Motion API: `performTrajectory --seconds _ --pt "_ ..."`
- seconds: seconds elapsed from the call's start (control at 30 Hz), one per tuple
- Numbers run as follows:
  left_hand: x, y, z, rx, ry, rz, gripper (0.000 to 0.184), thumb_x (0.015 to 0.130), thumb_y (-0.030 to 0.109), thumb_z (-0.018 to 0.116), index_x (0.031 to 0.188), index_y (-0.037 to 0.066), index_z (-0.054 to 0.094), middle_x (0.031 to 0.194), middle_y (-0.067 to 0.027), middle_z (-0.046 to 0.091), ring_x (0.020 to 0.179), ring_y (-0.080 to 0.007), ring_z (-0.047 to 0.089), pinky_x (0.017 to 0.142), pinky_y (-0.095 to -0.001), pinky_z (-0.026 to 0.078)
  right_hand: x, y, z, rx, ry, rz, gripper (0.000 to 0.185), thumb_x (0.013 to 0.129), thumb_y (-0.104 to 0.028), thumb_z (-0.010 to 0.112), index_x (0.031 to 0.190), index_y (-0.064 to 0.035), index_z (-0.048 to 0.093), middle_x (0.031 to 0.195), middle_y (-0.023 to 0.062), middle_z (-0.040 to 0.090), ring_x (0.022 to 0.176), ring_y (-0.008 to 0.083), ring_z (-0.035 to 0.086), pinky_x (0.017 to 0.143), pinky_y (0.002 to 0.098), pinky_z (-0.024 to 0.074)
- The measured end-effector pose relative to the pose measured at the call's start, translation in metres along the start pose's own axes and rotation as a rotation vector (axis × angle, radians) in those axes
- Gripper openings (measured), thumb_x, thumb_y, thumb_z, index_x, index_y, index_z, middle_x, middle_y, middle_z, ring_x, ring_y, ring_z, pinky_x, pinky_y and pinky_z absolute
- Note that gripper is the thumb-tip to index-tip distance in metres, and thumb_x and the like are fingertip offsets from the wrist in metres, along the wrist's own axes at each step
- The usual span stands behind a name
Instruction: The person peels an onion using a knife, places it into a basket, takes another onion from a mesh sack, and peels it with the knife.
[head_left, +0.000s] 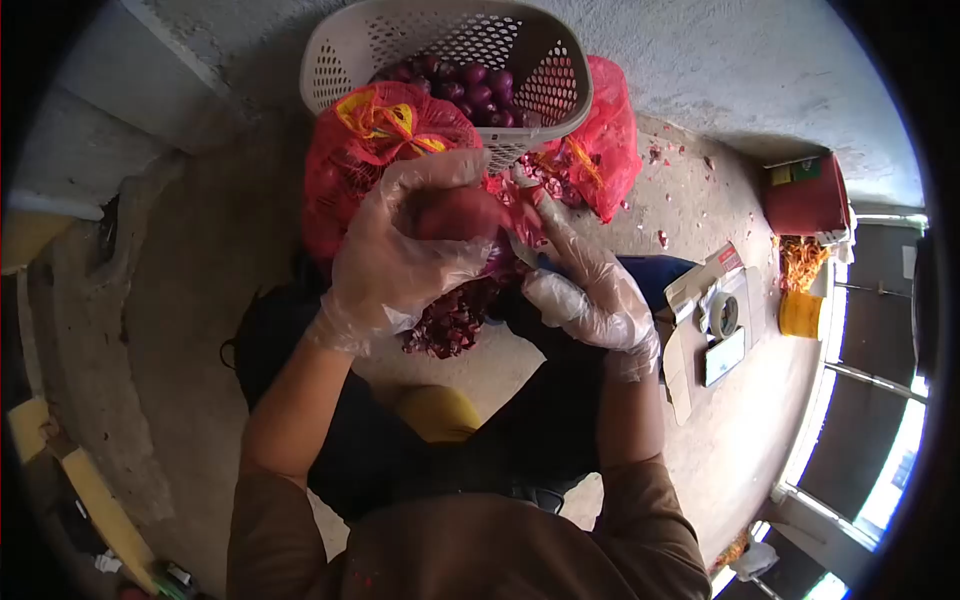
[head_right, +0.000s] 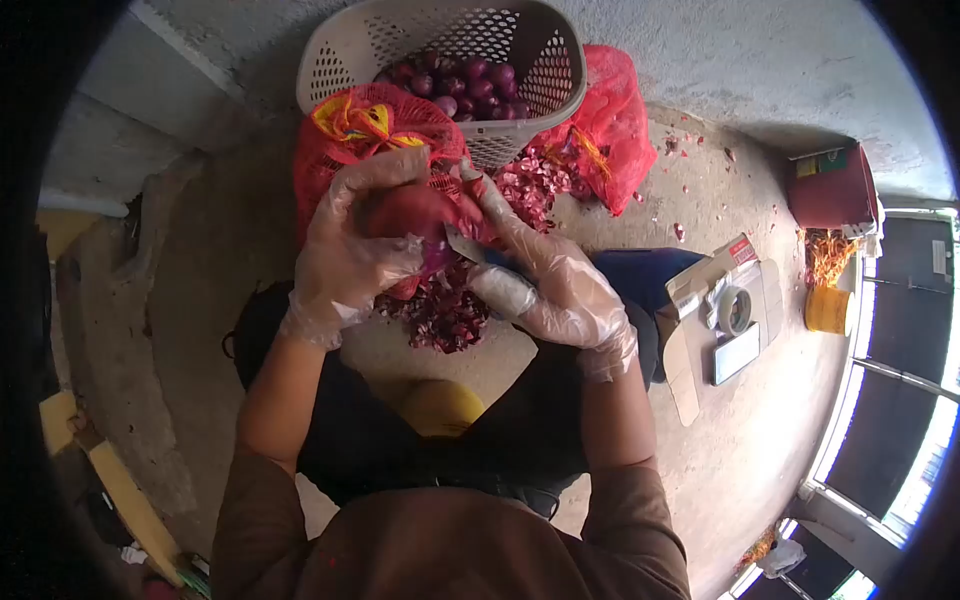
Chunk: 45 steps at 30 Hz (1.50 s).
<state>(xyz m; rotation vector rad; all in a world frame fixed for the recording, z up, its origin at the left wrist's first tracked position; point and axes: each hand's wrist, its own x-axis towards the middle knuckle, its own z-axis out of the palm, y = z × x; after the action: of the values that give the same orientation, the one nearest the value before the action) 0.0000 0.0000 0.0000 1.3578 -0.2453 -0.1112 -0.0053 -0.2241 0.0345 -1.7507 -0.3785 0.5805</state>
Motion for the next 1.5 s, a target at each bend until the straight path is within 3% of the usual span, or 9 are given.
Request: performTrajectory --seconds 0.07,0.17,0.4,0.57,0.67,0.83,0.97,1.23,1.5 --pt "0.002 0.002 0.005 -0.054 0.054 -0.018 0.048 0.092 0.016 0.061 0.135 0.003 0.046 0.122 -0.0072 0.058 0.115 -0.0164 0.056 0.104 -0.0345 0.042 0.001 0.007 0.009 0.208 0.076 0.047 0.067 0.096 -0.023 0.06 0.152 -0.0056 0.029 0.138 0.0112 0.053 0.122 0.0173 0.052 0.103 0.0299 0.0406" --pt "-0.012 -0.018 0.035 -0.839 0.221 -0.259 0.039 0.096 0.02 0.05 0.13 0.001 0.05 0.12 -0.0072 0.059 0.112 -0.0146 0.057 0.103 -0.0314 0.042 0.025 0.061 0.072 0.686 0.529 -0.123 0.061 0.098 -0.024 0.057 0.15 -0.0025 0.032 0.132 0.0089 0.057 0.112 0.0156 0.057 0.098 0.0311 0.0452" --pt "-0.028 -0.039 0.042 -0.333 0.327 -0.119 0.039 0.096 0.036 0.048 0.121 0.007 0.055 0.116 -0.0091 0.06 0.115 -0.0215 0.056 0.104 -0.0388 0.043 0.033 0.045 0.078 0.552 0.632 -0.078 0.042 0.101 -0.035 0.051 0.126 -0.002 0.055 0.116 0.0064 0.06 0.104 0.0142 0.058 0.094 0.0313 0.0465" --pt "-0.02 -0.034 0.031 -0.77 0.332 -0.338 0.042 0.1 0.044 0.043 0.114 0.006 0.057 0.114 -0.0093 0.06 0.109 -0.0215 0.059 0.1 -0.0401 0.045 0.037 0.045 0.075 0.642 0.587 -0.003 0.048 0.101 -0.041 0.048 0.128 -0.0022 0.053 0.118 0.0079 0.059 0.112 0.0139 0.052 0.101 0.0325 0.0408" --pt "-0.018 -0.029 0.036 -0.815 0.396 -0.347 0.043 0.102 0.043 0.043 0.12 0.005 0.055 0.114 -0.0081 0.06 0.109 -0.02 0.058 0.1 -0.0411 0.045 0.036 0.057 0.07 0.47 0.637 0.036 0.047 0.102 -0.043 0.045 0.127 -0.0042 0.054 0.091 0.0014 0.062 0.066 0.0091 0.055 0.057 0.0249 0.0458" --pt "-0.02 -0.035 0.042 -0.845 0.248 -0.243 0.052 0.098 0.03 0.052 0.144 0.009 0.038 0.127 -0.0063 0.054 0.118 -0.0193 0.053 0.106 -0.0426 0.04 0.032 0.047 0.067 0.629 0.585 0.075 0.05 0.103 -0.034 0.046 0.139 0.0009 0.044 0.116 0.0029 0.057 0.092 0.0065 0.051 0.083 0.0219 0.0431" --pt "-0.012 -0.029 0.03 -0.821 0.187 -0.262 0.065 0.093 0.018 0.054 0.151 0.012 0.025 0.136 -0.0079 0.049 0.128 -0.0221 0.047 0.111 -0.0435 0.035 0.027 0.038 0.059 0.521 0.487 0.075 0.052 0.102 -0.04 0.042 0.139 -0.0026 0.045 0.078 0.0006 0.057 0.051 0.0059 0.044 0.045 0.0209 0.0345" --pt "0.005 -0.008 0.011 -0.708 0.103 -0.028 0.065 0.092 0.017 0.054 0.149 0.0 0.027 0.125 -0.0096 0.057 0.119 -0.0175 0.052 0.108 -0.0346 0.036 0.011 0.021 0.018 -0.074 0.158 -0.161 0.072 0.098 -0.02 0.055 0.153 -0.0008 0.014 0.142 0.0216 0.049 0.128 0.0289 0.052 0.102 0.0351 0.0412" --pt "0.005 -0.012 0.007 -0.51 0.057 0.032 0.063 0.093 0.014 0.058 0.148 0.001 0.03 0.134 -0.0061 0.051 0.117 -0.0109 0.049 0.105 -0.0298 0.036 0.01 0.017 0.018 -0.245 0.107 -0.228 0.069 0.095 -0.014 0.057 0.154 -0.0088 0.021 0.127 0.019 0.062 0.115 0.0364 0.061 0.092 0.0375 0.0493"
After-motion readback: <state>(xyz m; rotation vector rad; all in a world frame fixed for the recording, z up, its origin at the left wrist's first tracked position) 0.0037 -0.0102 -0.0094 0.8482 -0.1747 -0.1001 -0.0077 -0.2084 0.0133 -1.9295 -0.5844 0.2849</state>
